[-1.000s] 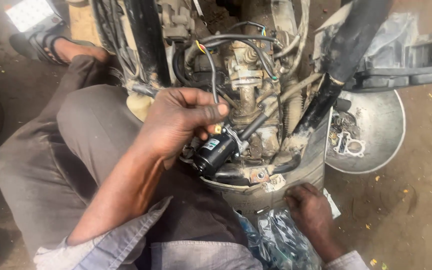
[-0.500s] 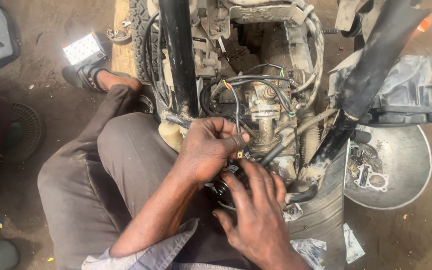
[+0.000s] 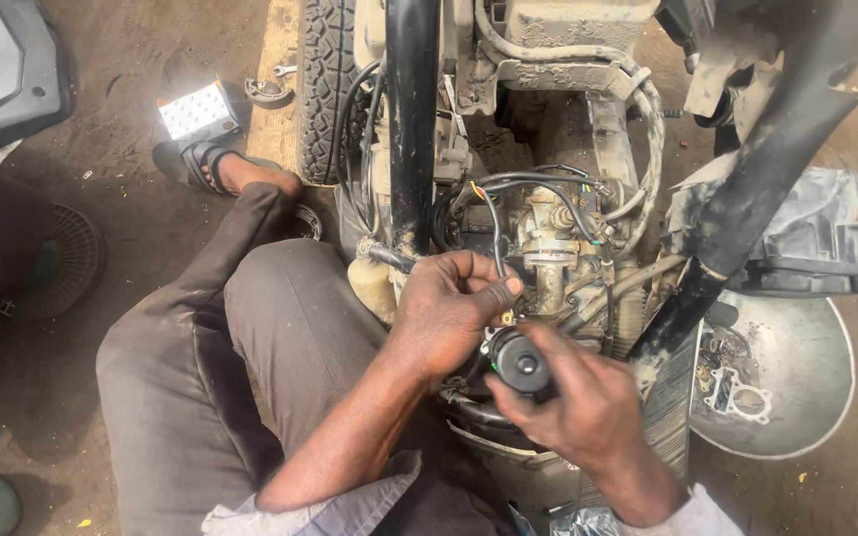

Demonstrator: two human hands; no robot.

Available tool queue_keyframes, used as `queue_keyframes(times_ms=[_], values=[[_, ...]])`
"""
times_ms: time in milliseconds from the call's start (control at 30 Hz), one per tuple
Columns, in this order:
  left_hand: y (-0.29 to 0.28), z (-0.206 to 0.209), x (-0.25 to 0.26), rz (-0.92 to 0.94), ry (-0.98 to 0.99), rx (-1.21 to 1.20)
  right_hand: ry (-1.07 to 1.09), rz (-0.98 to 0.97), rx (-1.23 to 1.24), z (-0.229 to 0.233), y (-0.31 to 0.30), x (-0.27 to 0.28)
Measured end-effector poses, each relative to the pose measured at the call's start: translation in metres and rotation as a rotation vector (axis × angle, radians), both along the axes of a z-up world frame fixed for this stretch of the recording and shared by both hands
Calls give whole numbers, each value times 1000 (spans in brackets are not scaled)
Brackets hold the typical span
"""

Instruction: Installing and wiring a starter motor or similar electrical component onto a motorcycle engine block.

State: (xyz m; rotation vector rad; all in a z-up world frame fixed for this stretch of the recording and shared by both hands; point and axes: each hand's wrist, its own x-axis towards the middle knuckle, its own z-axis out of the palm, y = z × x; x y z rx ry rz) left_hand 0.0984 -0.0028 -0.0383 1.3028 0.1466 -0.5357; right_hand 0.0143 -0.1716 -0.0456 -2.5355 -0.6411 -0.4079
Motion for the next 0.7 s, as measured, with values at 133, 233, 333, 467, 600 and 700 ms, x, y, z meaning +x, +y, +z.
queue_keyframes(times_ms=[133, 233, 333, 467, 600, 700], values=[[-6, 8, -6, 47, -46, 136, 113, -206, 345, 26, 0, -24], [-14, 11, -6, 67, -93, 245, 96, -373, 696, 35, -4, -35], [-17, 12, -5, 87, -72, 211, -67, -275, 642, 36, -8, -34], [-16, 14, -4, 87, -41, 198, -114, -177, 483, 46, -3, -25], [-16, 10, -5, 108, -58, 184, -64, -131, 344, 53, 3, -21], [-16, 7, -6, 106, -60, 200, -75, -109, 324, 52, 5, -22]])
